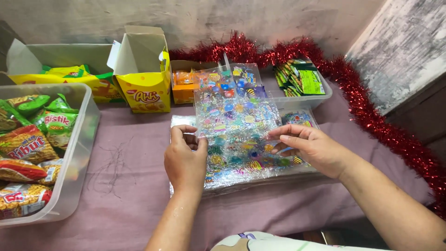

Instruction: Organizing and inspecting plastic sleeves containing stickers, flipping through a stack and examining individual items.

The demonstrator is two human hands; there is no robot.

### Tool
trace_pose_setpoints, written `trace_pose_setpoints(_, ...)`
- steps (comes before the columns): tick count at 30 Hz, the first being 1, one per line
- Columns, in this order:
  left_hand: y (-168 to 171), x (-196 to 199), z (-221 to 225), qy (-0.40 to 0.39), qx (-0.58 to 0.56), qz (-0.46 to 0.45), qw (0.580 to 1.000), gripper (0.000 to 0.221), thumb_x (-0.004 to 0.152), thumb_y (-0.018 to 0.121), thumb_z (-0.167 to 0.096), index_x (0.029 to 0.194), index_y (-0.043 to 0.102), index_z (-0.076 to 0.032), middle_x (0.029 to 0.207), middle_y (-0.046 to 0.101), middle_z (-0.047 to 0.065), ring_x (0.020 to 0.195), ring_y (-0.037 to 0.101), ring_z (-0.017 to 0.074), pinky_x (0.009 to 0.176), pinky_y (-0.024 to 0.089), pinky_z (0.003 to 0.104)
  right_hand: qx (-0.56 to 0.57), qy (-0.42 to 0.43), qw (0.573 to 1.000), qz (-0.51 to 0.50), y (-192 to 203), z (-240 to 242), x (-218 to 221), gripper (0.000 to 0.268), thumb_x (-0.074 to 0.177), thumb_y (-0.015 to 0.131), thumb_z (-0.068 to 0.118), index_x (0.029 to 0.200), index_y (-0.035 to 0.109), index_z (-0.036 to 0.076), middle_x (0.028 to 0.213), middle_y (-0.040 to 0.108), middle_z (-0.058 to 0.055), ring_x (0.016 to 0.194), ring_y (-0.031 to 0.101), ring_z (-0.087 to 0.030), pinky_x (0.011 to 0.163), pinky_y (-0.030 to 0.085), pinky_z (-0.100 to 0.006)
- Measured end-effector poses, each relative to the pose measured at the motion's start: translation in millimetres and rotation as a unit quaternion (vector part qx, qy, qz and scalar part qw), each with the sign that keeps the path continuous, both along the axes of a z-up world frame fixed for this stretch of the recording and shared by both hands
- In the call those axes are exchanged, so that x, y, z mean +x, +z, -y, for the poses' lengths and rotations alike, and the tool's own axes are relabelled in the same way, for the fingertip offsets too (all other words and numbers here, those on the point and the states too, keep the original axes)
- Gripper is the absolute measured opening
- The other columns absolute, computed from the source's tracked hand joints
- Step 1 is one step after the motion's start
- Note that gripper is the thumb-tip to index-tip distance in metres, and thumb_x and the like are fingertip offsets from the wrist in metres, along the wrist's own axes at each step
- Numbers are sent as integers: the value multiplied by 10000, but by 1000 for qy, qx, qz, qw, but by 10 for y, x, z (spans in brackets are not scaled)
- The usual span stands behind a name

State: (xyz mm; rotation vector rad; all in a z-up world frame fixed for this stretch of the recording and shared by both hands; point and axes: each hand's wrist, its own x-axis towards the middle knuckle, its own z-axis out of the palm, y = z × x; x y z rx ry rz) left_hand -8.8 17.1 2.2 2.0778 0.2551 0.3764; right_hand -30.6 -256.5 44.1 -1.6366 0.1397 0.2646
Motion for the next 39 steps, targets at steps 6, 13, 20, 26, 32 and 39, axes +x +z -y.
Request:
trace_pose_setpoints(6,-13,-35,26,8,-3,9,1000,232,838,717,-134,1026,607,-215,722,738,-28,707,743,196,726,543,390,-3,1,1000,3,-36,15,-34,333,999,562,76,1292,690,-16,1198,759,-157,988,728,-283,847,532,-384)
trace_pose_setpoints(13,-46,-36,-1,39,-8,26,999,178,857,724,-184,988,607,-214,713,730,-24,719,736,218,723,542,404,9,-10,1000,-2,-15,-45,-58,349,984,578,78,1298,689,-23,1251,749,-176,992,724,-298,851,527,-393)
trace_pose_setpoints(20,-70,-24,32,71,38,33,996,79,859,746,-223,803,691,-220,674,734,-17,729,736,266,703,558,425,41,-53,998,6,-77,-95,-5,349,955,632,80,1288,685,-10,1224,745,-157,967,724,-288,861,536,-394)
trace_pose_setpoints(26,73,-65,88,46,38,30,998,102,929,670,-208,915,766,-175,796,798,28,808,770,276,731,579,428,84,-91,992,5,-52,-189,34,361,965,641,118,1308,669,10,1223,722,-152,892,714,-271,826,549,-417)
trace_pose_setpoints(32,124,-98,103,38,35,-4,999,108,882,697,-253,939,754,-181,852,813,25,846,781,284,761,584,470,76,-124,989,39,-59,-271,51,301,923,725,89,1203,713,-19,1058,745,-145,809,727,-229,719,565,-302)
trace_pose_setpoints(39,248,18,47,52,27,-108,992,200,881,675,-333,1064,617,-276,844,756,-90,812,703,218,688,509,450,115,-156,977,89,-219,-228,192,153,879,725,-38,1020,722,-98,926,763,-263,814,715,-286,740,593,-355)
